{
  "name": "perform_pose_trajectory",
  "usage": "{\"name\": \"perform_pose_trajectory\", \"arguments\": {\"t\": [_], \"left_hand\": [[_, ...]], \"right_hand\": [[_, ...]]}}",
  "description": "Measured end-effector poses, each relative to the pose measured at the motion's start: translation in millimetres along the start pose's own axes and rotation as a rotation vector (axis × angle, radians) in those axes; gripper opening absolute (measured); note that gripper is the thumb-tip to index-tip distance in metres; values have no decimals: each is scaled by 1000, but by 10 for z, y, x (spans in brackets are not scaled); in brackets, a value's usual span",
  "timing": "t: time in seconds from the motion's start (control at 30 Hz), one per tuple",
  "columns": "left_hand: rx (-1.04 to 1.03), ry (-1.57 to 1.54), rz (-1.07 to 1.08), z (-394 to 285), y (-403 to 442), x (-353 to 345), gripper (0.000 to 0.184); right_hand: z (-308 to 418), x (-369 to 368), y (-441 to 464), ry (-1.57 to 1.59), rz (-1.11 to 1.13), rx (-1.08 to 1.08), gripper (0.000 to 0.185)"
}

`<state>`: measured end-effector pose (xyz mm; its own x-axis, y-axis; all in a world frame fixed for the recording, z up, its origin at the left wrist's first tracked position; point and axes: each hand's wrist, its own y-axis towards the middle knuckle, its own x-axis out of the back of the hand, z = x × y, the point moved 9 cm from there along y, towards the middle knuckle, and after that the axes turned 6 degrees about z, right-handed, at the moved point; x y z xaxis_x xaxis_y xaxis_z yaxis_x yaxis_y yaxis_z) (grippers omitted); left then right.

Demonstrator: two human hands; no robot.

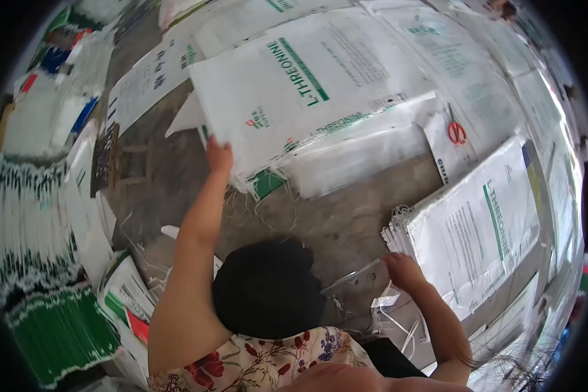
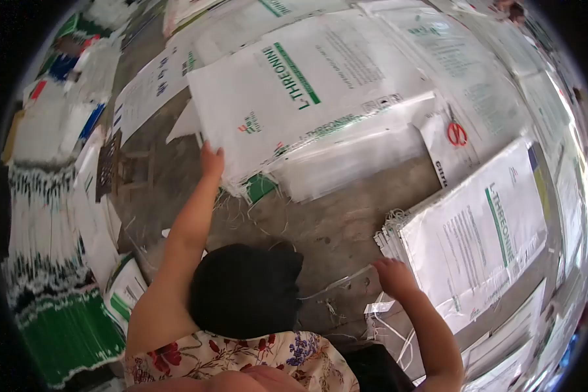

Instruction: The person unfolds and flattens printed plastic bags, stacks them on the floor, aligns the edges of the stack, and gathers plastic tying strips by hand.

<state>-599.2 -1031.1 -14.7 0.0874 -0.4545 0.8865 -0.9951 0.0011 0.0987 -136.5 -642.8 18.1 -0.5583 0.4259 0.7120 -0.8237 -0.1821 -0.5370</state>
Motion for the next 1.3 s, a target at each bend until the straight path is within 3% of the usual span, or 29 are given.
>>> {"name": "perform_pose_trajectory", "arguments": {"t": [0.1, 0.23, 0.3, 0.43, 0.5, 0.53, 0.6, 0.63, 0.7, 0.83, 0.87, 0.93, 1.03, 1.13, 1.23, 1.3], "left_hand": [[-21, 29, 70, -26, 6, -77, 67], [-8, 23, 113, -31, 70, -97, 67], [-22, 49, 124, 44, 135, -144, 65], [-23, 47, 171, -175, 71, -53, 64], [-125, 559, 22, -691, -129, 172, 65], [-145, 561, 21, -832, -137, 144, 65], [-674, 406, 132, -1420, -370, -80, 69], [-685, 416, 138, -1501, -466, -127, 69], [-621, 658, 501, -1501, -649, -545, 65], [-682, 452, 495, -1461, -390, -681, 61], [-579, 551, 460, -1612, -344, -679, 57], [-680, 470, 413, -2341, -376, -783, 57], [-1128, 340, 471, -4013, -870, -1217, 59], [-1189, 415, 469, -4960, -991, -1961, 78], [-1082, 576, 411, -5352, -780, -2491, 86], [-785, 660, 446, -5336, -498, -2639, 86]], "right_hand": [[59, 261, 169, -68, -45, -17, 31], [-246, 711, 231, 19, -358, 2, 31], [-685, 887, 187, 161, -501, -163, 31], [-1603, 1103, -26, 108, -840, -485, 33], [-1893, 1165, -181, 71, -938, -693, 37], [-2066, 1119, -202, 103, -913, -794, 41], [-2310, 939, -161, 133, -938, -878, 42], [-2432, 813, -137, 151, -956, -948, 44], [-2438, 666, -70, 102, -1010, -949, 47], [-2376, 675, -93, 97, -1058, -966, 46], [-2369, 716, -93, 80, -1067, -961, 46], [-2388, 738, -96, 100, -1062, -968, 45], [-2401, 741, -104, 107, -1057, -969, 45], [-2416, 755, -87, 116, -1045, -973, 45], [-2436, 762, -118, 136, -1045, -972, 46], [-2461, 752, -107, 167, -1015, -964, 46]]}}
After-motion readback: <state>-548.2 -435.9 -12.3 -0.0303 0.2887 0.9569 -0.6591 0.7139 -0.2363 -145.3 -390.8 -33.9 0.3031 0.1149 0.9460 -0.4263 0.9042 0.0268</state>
